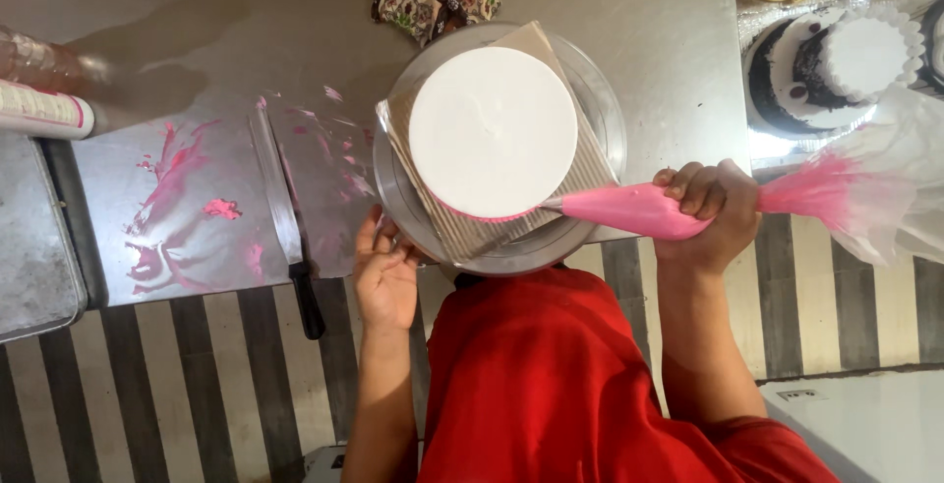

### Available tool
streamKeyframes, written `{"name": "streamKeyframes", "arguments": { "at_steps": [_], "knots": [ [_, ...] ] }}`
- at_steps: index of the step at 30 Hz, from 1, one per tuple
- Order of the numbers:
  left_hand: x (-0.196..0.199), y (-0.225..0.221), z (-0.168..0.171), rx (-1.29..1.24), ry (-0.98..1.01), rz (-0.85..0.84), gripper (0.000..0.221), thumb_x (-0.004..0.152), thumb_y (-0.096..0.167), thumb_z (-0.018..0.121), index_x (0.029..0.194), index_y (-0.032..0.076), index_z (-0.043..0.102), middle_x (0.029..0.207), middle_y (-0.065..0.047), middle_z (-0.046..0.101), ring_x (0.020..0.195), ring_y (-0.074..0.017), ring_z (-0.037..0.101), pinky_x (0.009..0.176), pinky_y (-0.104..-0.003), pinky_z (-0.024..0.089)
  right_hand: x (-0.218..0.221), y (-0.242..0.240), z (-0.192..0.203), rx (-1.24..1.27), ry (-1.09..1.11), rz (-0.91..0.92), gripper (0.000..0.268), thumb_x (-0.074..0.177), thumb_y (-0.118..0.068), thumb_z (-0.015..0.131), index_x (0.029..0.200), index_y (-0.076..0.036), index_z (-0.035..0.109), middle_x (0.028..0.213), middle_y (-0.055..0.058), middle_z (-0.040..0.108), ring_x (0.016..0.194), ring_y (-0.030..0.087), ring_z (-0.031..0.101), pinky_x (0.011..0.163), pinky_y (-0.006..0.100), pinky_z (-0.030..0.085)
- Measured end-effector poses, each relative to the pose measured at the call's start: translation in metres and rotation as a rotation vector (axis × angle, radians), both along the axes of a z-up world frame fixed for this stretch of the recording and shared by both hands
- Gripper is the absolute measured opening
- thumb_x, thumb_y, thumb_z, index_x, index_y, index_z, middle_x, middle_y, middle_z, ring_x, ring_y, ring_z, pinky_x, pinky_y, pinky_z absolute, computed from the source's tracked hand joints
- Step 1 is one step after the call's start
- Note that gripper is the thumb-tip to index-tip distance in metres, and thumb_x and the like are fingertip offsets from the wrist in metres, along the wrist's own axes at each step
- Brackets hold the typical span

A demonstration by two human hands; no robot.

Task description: The person pipes a pink frosting shell border around the top edge of a white cake using a piping bag, rotating the cake on a turntable. They refill the piping bag with frosting from the table, scrape excess frosting with a knife, carry a finished cake to a side table, and resume piping the border.

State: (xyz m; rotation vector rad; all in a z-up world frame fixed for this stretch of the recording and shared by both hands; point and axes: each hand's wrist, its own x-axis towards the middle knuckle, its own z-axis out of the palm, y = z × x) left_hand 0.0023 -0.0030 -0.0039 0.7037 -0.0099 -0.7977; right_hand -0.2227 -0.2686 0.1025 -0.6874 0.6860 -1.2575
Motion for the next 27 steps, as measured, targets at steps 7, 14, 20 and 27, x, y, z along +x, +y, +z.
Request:
{"name": "streamKeyframes", "arguments": {
  "at_steps": [7, 14, 20, 27],
  "knots": [
    [-0.002, -0.004, 0.014, 0.096, -0.050, -0.108, 0.077, 0.079, 0.000, 0.050, 0.154, 0.003, 0.034, 0.137, -0.014, 0.055, 0.119, -0.0267, 0.058, 0.101, -0.047, 0.051, 0.000, -0.001, 0.004, -0.018, 0.011, 0.002, 0.041, 0.099, -0.009, 0.047, 0.061, -0.015, 0.034, 0.056, 0.005, 0.036, 0.057, 0.021, 0.044, 0.074, 0.043, 0.050],
    [0.000, -0.005, 0.004, 0.051, -0.008, 0.059, 0.081, 0.079, 0.003, 0.051, 0.158, 0.005, 0.031, 0.146, -0.015, 0.049, 0.124, -0.0257, 0.056, 0.108, -0.044, 0.046, -0.004, -0.004, 0.000, -0.039, 0.009, -0.008, 0.037, 0.095, -0.006, 0.046, 0.061, -0.014, 0.034, 0.056, 0.006, 0.035, 0.057, 0.021, 0.043, 0.074, 0.043, 0.051],
    [0.000, 0.000, -0.005, 0.096, -0.014, 0.053, 0.080, 0.080, 0.003, 0.052, 0.158, 0.005, 0.032, 0.143, -0.015, 0.051, 0.119, -0.0260, 0.056, 0.105, -0.046, 0.045, -0.005, -0.003, 0.004, -0.038, 0.015, -0.016, 0.038, 0.096, -0.007, 0.048, 0.061, -0.014, 0.034, 0.055, 0.006, 0.035, 0.056, 0.021, 0.042, 0.073, 0.043, 0.052],
    [-0.003, -0.002, -0.001, 0.097, -0.015, 0.046, 0.076, 0.082, 0.004, 0.052, 0.157, 0.004, 0.035, 0.139, -0.012, 0.052, 0.116, -0.0259, 0.056, 0.102, -0.046, 0.046, -0.011, -0.005, -0.002, -0.057, 0.029, -0.022, 0.036, 0.093, -0.005, 0.046, 0.061, -0.014, 0.034, 0.056, 0.007, 0.035, 0.055, 0.021, 0.041, 0.071, 0.042, 0.052]
  ]
}}
